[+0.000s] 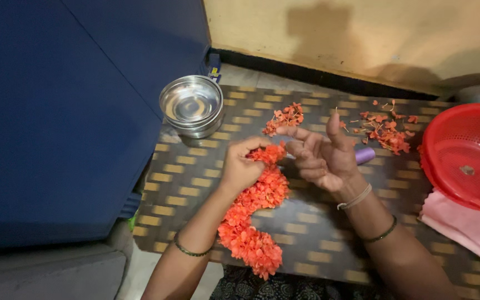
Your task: The person is making a flower garland by hand. They pick up individual orange flowers from a pile on a table and thread them onto a needle with purple thread, gradually forming a long garland.
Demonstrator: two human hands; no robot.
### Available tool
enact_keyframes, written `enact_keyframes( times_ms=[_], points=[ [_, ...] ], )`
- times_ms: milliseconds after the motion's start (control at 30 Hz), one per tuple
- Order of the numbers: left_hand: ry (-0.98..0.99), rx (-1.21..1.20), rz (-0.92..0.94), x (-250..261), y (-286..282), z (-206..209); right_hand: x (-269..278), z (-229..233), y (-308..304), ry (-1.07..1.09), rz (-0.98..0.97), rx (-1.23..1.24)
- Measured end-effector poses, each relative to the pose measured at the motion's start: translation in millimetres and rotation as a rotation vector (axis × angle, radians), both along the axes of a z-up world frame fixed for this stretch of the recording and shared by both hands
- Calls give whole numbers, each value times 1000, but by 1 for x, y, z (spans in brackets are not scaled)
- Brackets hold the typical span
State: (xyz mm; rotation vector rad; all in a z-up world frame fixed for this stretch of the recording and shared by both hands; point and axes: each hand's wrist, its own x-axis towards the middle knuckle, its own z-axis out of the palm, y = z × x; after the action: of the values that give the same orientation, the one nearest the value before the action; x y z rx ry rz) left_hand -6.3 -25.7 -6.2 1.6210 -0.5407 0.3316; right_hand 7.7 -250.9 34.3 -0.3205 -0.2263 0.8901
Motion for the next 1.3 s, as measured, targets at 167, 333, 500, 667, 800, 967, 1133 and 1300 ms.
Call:
enact_keyframes(
  times_ms=[167,333,500,667,800,967,1133,1300],
  points=[
    [-244,147,33,-4,3,19,-4,3,3,-26,96,-74],
    [-113,44,12,-4,3,10,-3,0,3,-95,131,-93],
    [169,-199,-147,4,2,-13,-2,-5,2,-71,106,-142],
    [297,-325,-240,15,3,-29,-2,-5,5,-93,103,-113],
    [327,-473,-293,21,1,-30,-4,-5,7,-84,63,-141],
    [468,-492,-360,22,9,-14,-5,-10,10,-66,57,-119],
    [592,-562,-423,20,8,-4,-3,-14,11,-68,47,-130],
    [502,-677,-475,19,4,-14,-6,-21,12,-7,-66,-139]
  ],
)
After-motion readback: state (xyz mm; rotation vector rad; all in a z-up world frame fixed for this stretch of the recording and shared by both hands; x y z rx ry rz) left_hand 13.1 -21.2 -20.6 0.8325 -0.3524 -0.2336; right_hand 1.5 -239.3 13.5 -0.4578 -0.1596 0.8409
